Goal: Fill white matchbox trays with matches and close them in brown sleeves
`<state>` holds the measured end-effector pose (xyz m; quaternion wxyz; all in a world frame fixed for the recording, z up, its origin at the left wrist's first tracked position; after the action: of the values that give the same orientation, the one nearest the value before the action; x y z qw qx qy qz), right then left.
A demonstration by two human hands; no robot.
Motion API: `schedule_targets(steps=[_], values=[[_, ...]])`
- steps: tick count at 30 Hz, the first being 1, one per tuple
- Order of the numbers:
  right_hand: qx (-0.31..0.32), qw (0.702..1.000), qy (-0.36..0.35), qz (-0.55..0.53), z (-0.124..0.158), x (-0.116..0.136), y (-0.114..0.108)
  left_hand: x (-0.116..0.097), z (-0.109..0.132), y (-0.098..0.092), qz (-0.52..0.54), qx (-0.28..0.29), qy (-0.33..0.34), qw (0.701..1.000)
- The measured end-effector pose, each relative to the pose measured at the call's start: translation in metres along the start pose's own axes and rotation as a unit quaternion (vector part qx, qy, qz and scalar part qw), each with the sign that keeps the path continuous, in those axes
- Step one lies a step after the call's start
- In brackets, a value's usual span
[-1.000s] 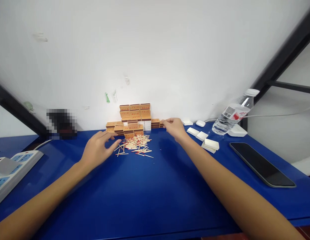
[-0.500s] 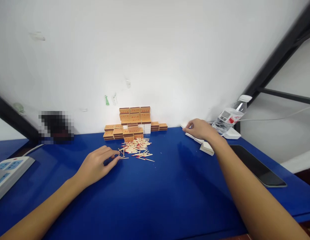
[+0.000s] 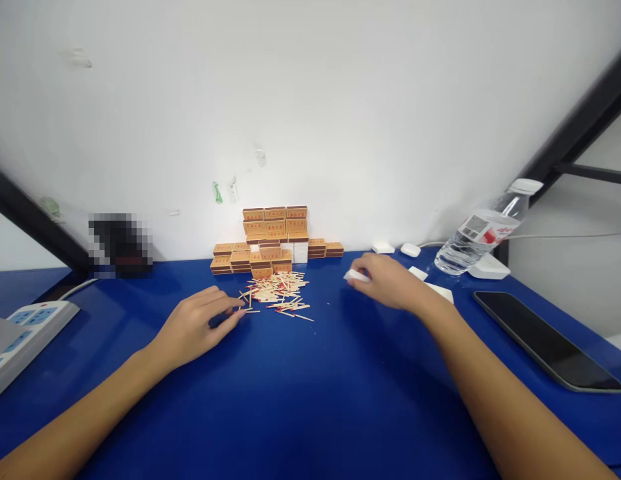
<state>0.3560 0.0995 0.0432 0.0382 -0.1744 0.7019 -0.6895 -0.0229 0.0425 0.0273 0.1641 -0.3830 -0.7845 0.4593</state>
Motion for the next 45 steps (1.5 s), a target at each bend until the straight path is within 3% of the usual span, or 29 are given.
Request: schedule_targets(steps=[2,5,7,9,12,15,19,26,32,38,43,45], values=[[-0.032,0.992,-0.105,-0.055,0.012,0.042,0.003,-0.006,-0.001,-0.001,0.013,0.000,-0.002,1.000],[-0.007,0.977,-0.204,-0.064,0.033,0.102,0.018,-0.019,-0.002,-0.002,0.047,0.001,0.005,0.999],[0.004,0.966,-0.256,-0.045,0.045,0.130,0.029,-0.027,-0.002,-0.002,0.070,0.007,0.009,0.997],[0.012,0.958,-0.283,-0.039,0.051,0.142,0.036,-0.033,-0.001,-0.001,0.084,0.024,0.008,0.996],[0.009,0.954,-0.280,-0.110,0.049,0.136,0.034,-0.040,0.001,0.004,0.091,0.052,-0.007,0.994],[-0.016,0.958,-0.221,-0.179,0.037,0.117,0.026,-0.045,0.002,0.011,0.100,0.070,-0.023,0.992],[-0.047,0.977,-0.153,-0.141,0.021,0.096,0.025,-0.049,0.003,0.020,0.115,0.105,-0.022,0.988],[0.054,0.977,-0.150,-0.143,0.016,0.081,0.038,-0.047,0.003,0.021,0.136,0.122,-0.017,0.983],[0.037,0.970,-0.168,-0.174,0.027,0.104,0.031,-0.040,0.004,0.018,0.138,0.102,-0.027,0.985],[0.072,0.959,-0.221,-0.163,0.044,0.138,0.034,-0.039,0.005,0.019,0.139,0.101,-0.019,0.985],[-0.040,0.967,-0.171,-0.185,0.024,0.116,0.040,-0.039,0.004,0.019,0.136,0.095,-0.010,0.986],[-0.059,0.973,-0.149,-0.165,0.013,0.102,0.043,-0.039,0.005,0.019,0.132,0.097,-0.009,0.986]])
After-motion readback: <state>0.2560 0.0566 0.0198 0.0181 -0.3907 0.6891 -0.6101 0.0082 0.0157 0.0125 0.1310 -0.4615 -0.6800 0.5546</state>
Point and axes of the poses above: each hand's wrist, its own z-axis away from the middle knuckle, its own y-axis out of the palm, x = y × z, the point moved 2 cm from there along -z, towards the middle knuckle, and after that the axes turned 1 degree about x, right-handed, at the moved point
